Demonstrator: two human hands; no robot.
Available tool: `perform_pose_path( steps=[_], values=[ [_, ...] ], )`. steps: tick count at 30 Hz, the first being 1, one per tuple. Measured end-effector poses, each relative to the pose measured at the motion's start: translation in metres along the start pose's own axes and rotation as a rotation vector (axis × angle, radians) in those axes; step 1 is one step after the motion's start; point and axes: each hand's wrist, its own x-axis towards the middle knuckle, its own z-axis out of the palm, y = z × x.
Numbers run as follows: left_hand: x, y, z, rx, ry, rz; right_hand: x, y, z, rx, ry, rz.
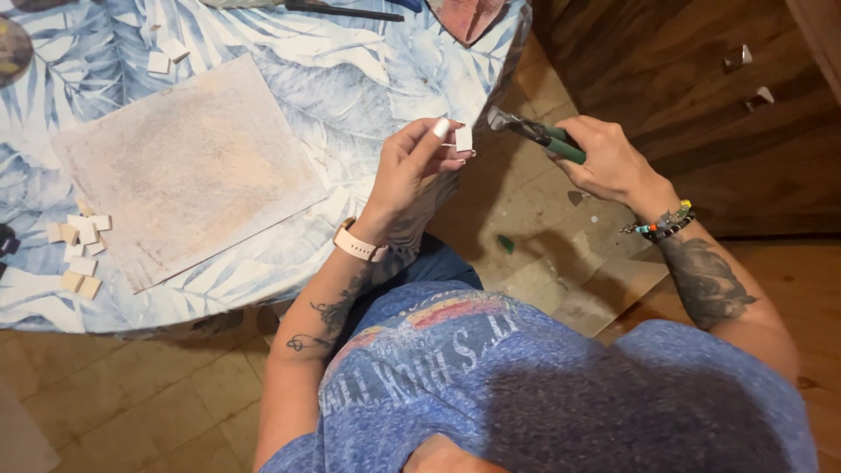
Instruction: Cutting small white tiles using nippers and arranging them on a surface
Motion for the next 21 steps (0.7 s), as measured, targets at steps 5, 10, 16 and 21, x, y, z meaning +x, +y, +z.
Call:
perform_pose_path(
  steps=[5,10,16,21],
  values=[
    [0.013,-0.023,-0.019,0.061,-0.101,0.047,-0.001,-0.011,-0.001,0.040,0.014,0.028],
    [0.012,-0.026,-0.021,0.120,-0.129,0.080,-0.001,-0.005,0.006,0.060,0.028,0.022],
    [-0.010,-0.009,-0.004,0.658,-0.109,0.128,0.006,-0.021,0.019,0.149,0.094,0.005],
    [-0.036,0.034,0.000,0.925,-0.394,0.165,0.040,-0.045,0.059,1.483,0.070,0.116]
  ],
)
